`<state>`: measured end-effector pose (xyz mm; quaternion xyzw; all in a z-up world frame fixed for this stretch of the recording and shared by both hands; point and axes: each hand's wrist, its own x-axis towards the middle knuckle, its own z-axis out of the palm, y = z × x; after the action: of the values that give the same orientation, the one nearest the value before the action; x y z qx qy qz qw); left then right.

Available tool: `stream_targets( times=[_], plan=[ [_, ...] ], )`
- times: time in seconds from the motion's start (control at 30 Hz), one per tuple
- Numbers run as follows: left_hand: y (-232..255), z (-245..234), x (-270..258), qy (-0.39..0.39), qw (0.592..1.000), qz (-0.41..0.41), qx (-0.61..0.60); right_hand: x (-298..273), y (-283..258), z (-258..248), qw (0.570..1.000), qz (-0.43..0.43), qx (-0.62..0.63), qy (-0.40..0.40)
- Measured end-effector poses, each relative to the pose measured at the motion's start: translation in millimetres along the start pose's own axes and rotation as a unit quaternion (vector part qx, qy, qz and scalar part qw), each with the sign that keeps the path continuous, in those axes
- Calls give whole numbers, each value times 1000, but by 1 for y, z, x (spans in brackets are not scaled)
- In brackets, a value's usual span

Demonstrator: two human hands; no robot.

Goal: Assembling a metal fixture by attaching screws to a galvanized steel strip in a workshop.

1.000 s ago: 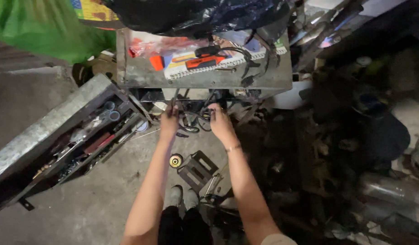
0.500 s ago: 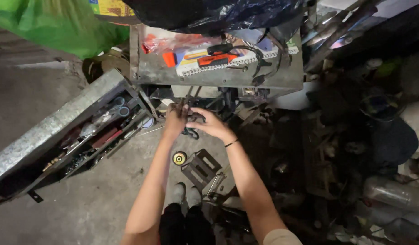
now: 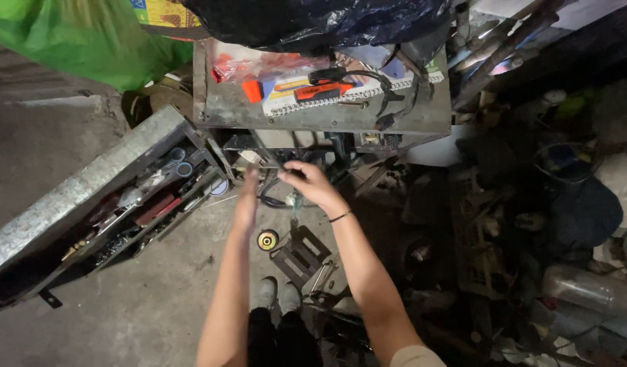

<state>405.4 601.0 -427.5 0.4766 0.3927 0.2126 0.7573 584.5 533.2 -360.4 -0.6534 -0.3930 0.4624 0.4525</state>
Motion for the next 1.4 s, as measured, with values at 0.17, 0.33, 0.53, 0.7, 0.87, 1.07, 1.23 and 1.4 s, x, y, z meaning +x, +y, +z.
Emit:
stream_targets(
  times=[0.17,0.33,0.53,0.7,0.87,1.07,1.23,1.4],
  plan=[
    [-49,19,-21,94,922,-304,-221,-8,12,-38,980,36,195,30],
    [-101,45,-14,-109,876,-321,-344,-20,2,-51,955,41,290,37],
    [-190,35,59,-46,911,-253,-323,-35,6,-68,945,79,316,27],
    [-84,54,-2,97,947,-242,-188,-48,0,-76,940,80,328,43],
    [7,49,-52,59,964,-150,-211,-48,13,-58,965,-1,245,93],
    [41,55,5,3,995,80,52,-3,36,-46,954,-133,40,267],
    [105,69,63,-58,960,259,91,58,89,-67,883,-159,-251,363],
    [37,45,170,-115,916,243,296,84,81,-66,789,7,-490,371]
  ],
)
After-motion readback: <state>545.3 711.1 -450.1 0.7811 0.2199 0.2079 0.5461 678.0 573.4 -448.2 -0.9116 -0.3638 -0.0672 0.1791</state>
